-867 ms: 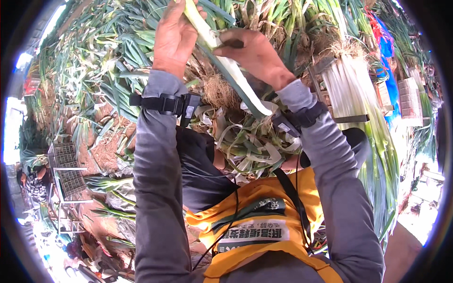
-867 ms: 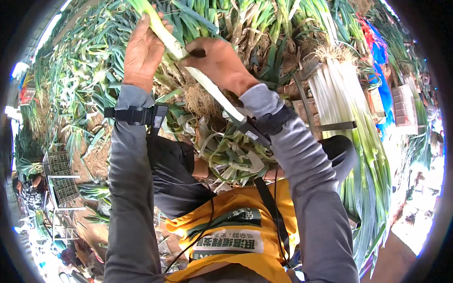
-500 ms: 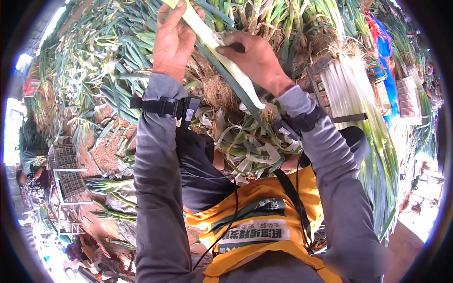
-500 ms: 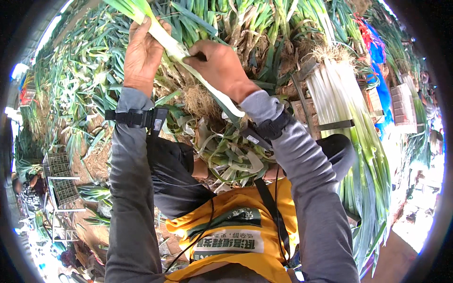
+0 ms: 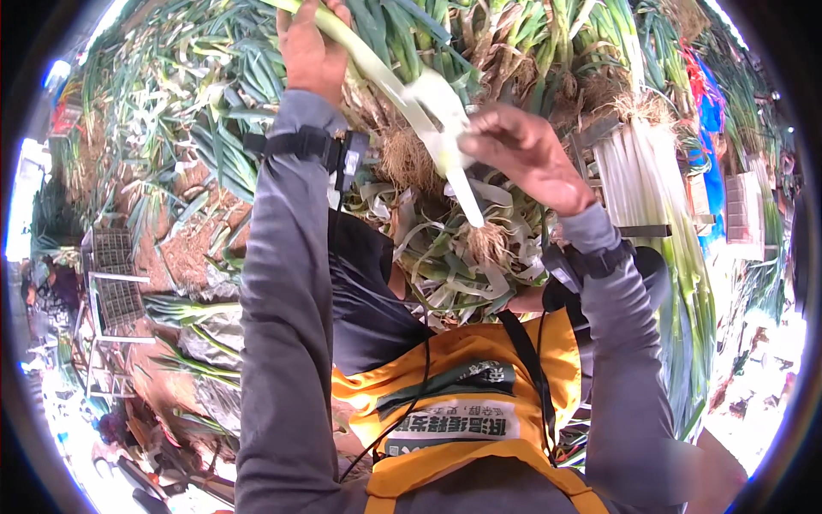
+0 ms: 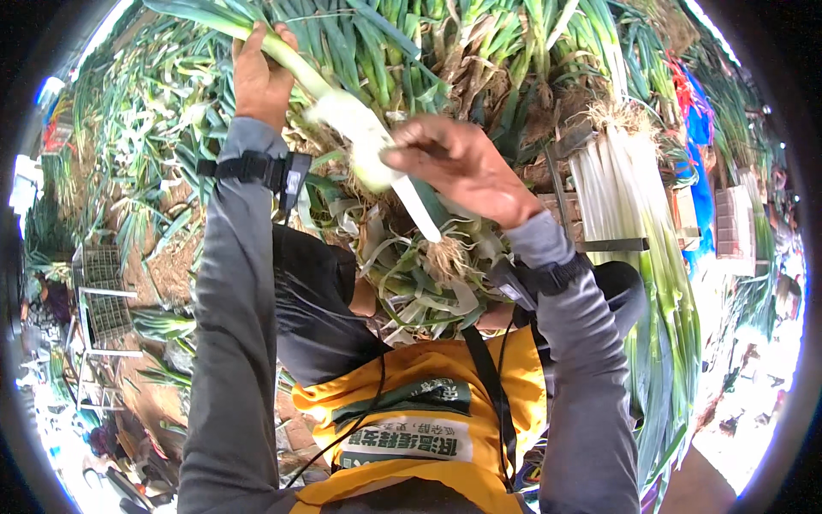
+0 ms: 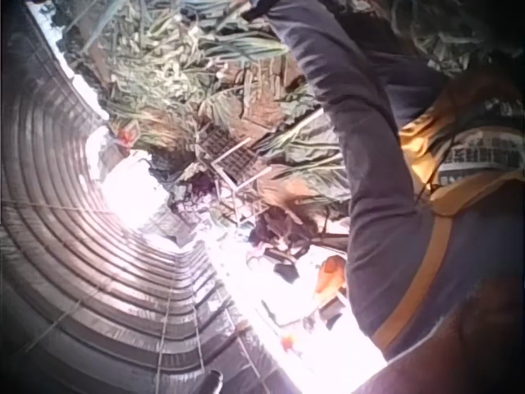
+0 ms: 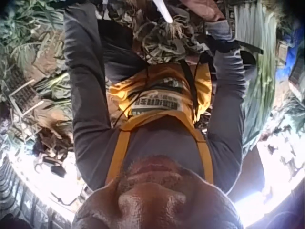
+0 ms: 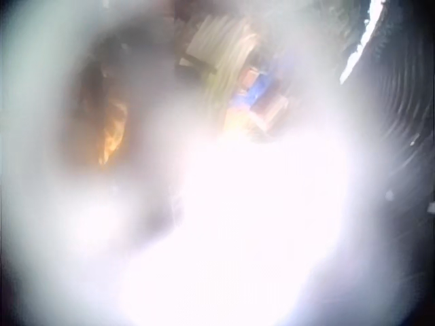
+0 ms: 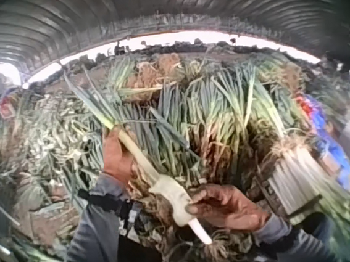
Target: The recorder is peeling the outer skin layers off green onions (leeks) and stacking them.
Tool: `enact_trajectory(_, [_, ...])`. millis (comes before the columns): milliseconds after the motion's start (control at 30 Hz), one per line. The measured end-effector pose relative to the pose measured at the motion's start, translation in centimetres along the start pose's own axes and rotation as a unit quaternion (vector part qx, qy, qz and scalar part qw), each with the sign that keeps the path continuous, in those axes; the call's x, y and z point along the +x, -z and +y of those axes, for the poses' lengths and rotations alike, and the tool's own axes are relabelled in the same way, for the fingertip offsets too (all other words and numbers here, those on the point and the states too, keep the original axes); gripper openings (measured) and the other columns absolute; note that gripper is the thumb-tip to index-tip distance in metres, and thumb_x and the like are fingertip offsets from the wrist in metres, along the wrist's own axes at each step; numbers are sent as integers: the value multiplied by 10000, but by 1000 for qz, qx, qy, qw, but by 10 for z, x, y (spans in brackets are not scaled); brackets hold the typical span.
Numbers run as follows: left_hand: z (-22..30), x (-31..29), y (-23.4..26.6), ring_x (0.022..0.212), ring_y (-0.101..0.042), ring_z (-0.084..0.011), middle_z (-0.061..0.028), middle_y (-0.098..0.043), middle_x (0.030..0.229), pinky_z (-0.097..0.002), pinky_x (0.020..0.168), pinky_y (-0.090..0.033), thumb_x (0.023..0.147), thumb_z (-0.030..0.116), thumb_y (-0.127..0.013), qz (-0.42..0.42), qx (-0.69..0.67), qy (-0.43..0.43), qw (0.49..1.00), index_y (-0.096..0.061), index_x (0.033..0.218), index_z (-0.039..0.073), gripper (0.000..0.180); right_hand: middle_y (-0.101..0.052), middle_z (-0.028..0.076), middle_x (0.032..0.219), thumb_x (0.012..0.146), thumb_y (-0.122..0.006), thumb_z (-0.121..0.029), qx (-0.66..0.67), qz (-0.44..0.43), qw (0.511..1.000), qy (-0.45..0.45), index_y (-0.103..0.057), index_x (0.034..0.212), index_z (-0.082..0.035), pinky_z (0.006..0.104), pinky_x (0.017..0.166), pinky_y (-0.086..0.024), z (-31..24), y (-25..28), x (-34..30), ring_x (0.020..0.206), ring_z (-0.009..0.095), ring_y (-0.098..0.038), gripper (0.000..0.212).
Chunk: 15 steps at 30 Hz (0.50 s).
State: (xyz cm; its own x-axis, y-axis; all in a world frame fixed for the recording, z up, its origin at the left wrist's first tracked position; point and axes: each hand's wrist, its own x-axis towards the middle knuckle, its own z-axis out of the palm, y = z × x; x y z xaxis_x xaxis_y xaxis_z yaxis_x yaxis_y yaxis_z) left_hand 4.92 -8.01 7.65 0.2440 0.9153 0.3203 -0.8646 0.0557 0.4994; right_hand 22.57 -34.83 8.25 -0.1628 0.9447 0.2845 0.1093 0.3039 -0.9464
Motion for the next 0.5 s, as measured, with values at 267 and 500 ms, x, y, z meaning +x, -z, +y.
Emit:
enact_trajectory(267, [49,50,98,760,-548,-250,-124,-508,895,-341,593,-514,964,38,-570,151,-38,7,988,-452,1074,55,162,-700,134,995,980,-569,-356,-268,-256,879,-300,-658,1088,-55,419,826,-535,128,-30,-151,912,255,-667,332])
enact_trajectory(500, [52,34,99,766,-550,-243,-104,-531,905,-376,609,-497,955,41,-557,166,21,-17,986,-444,1144,117,233,-688,120,1059,925,-654,-346,-342,12,927,-153,-639,1187,-67,358,767,-569,46,-32,-85,800,242,-695,384])
